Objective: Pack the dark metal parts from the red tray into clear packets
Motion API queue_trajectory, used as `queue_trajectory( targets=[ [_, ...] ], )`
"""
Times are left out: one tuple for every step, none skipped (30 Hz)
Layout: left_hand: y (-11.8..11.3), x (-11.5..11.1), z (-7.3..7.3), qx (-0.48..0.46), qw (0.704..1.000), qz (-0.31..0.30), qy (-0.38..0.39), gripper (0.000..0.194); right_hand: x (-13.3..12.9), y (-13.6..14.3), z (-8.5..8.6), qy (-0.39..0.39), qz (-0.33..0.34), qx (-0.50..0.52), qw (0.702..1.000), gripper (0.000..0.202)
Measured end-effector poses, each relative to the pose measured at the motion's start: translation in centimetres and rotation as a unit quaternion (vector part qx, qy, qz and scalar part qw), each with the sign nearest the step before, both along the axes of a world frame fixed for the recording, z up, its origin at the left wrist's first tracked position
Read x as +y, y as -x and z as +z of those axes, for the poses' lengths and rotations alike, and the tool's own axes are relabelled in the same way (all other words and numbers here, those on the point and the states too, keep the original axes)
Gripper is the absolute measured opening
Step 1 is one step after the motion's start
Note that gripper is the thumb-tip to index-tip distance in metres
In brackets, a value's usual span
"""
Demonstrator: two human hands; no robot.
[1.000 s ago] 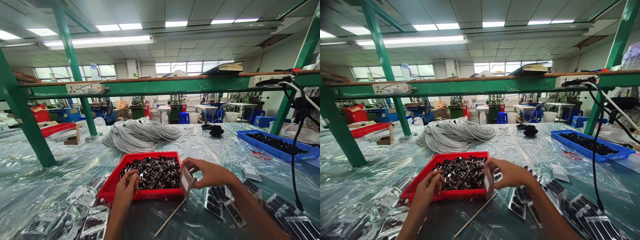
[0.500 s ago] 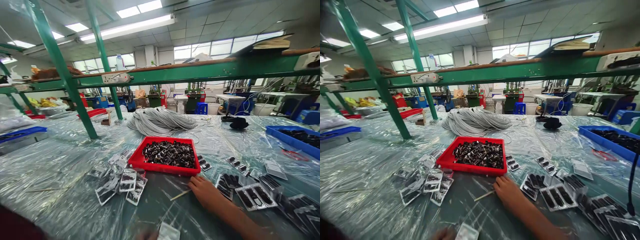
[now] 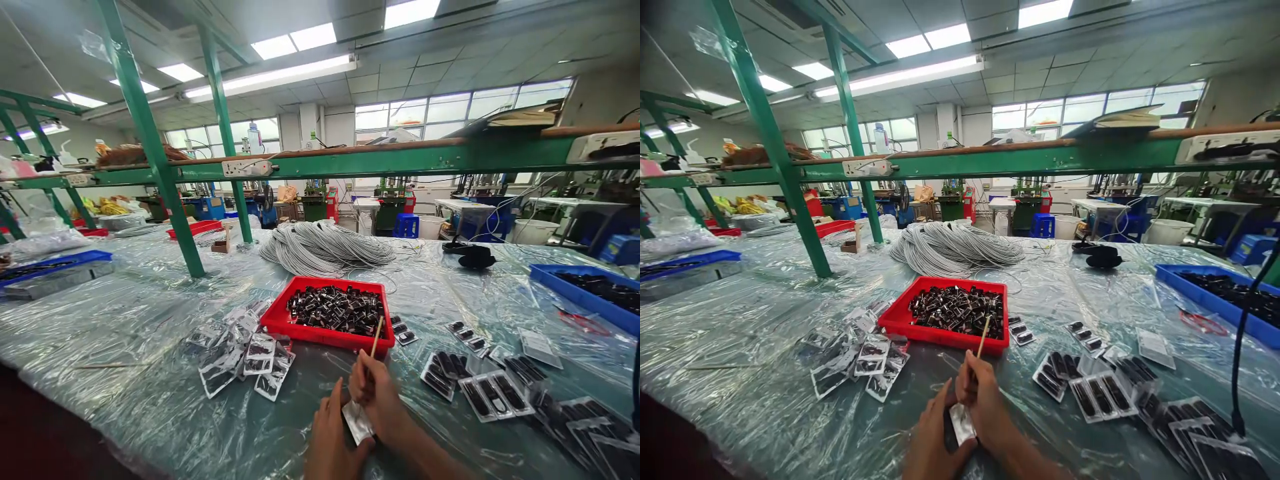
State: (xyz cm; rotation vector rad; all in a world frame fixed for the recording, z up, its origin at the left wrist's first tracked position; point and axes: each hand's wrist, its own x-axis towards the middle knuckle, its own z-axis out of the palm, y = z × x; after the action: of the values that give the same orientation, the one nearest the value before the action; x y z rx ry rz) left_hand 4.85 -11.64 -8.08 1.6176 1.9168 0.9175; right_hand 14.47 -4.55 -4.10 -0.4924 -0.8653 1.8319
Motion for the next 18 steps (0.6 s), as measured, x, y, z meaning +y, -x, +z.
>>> queue_trajectory(
  targets=[
    [-0.1, 0.1, -0.2, -0.012, 1.0, 0.004, -0.008, 0.091, 0.0, 0.8, -0.3, -0.002, -0.005, 0.009, 1.0, 0.053],
    [-0.1, 0.1, -0.4, -0.022, 1.0, 0.006, -0.019, 0.091, 0.1, 1.4, -0.6, -0.007, -0.01, 0.013, 1.0, 0.052],
    [0.0, 0.1, -0.6, -0.031, 0.999, 0.007, -0.03, 0.091, 0.2, 1.8, -0.9, -0.014, -0.017, 0.013, 1.0, 0.052],
    [0.0, 0.1, -0.8, -0.039, 0.998, 0.006, -0.04, 0.09, 0.3, 2.1, -1.2, -0.023, -0.023, 0.012, 0.999, 0.052],
    [0.0, 0.1, -1.0, -0.046, 0.998, 0.004, -0.047, 0.09, 0.4, 2.2, -1.5, -0.035, -0.03, 0.009, 0.999, 0.053],
    [0.1, 0.2, -1.2, -0.051, 0.997, 0.005, -0.053, 0.089, 0.5, 2.3, -1.7, -0.048, -0.035, 0.005, 0.998, 0.053],
    [0.1, 0.2, -1.4, -0.052, 0.997, 0.008, -0.059, 0.089, 0.6, 2.3, -2.0, -0.06, -0.037, 0.002, 0.998, 0.054],
    [0.1, 0.3, -1.6, -0.052, 0.997, 0.012, -0.065, 0.088, 0.6, 2.3, -2.2, -0.069, -0.034, 0.0, 0.997, 0.055],
    [0.1, 0.4, -1.8, -0.049, 0.996, 0.014, -0.071, 0.086, 0.5, 2.4, -2.3, -0.076, -0.028, -0.001, 0.997, 0.056],
    [0.1, 0.4, -1.9, -0.046, 0.996, 0.014, -0.077, 0.085, 0.5, 2.5, -2.5, -0.081, -0.022, -0.001, 0.996, 0.056],
    [0.2, 0.5, -2.0, -0.043, 0.996, 0.012, -0.082, 0.083, 0.5, 2.6, -2.6, -0.086, -0.016, -0.003, 0.996, 0.057],
    [0.2, 0.5, -2.1, -0.04, 0.995, 0.008, -0.086, 0.082, 0.4, 2.7, -2.7, -0.092, -0.012, -0.008, 0.996, 0.057],
    [0.2, 0.5, -2.0, -0.037, 0.995, 0.004, -0.09, 0.081, 0.4, 2.8, -2.8, -0.097, -0.011, -0.017, 0.995, 0.057],
    [0.3, 0.5, -2.0, -0.033, 0.995, 0.002, -0.092, 0.079, 0.3, 2.9, -2.9, -0.103, -0.01, -0.029, 0.994, 0.057],
    [0.3, 0.5, -1.9, -0.029, 0.995, 0.001, -0.092, 0.077, 0.2, 2.9, -3.0, -0.106, -0.01, -0.043, 0.993, 0.057],
    [0.3, 0.4, -1.7, -0.025, 0.996, 0.0, -0.089, 0.075, 0.1, 2.8, -3.0, -0.107, -0.008, -0.055, 0.993, 0.057],
    [0.3, 0.4, -1.6, -0.02, 0.996, -0.001, -0.085, 0.073, -0.1, 2.7, -3.0, -0.103, -0.004, -0.065, 0.993, 0.057],
    [0.3, 0.4, -1.5, -0.014, 0.997, 0.005, -0.08, 0.071, -0.4, 2.5, -3.0, -0.094, 0.003, -0.073, 0.993, 0.058]
  ],
)
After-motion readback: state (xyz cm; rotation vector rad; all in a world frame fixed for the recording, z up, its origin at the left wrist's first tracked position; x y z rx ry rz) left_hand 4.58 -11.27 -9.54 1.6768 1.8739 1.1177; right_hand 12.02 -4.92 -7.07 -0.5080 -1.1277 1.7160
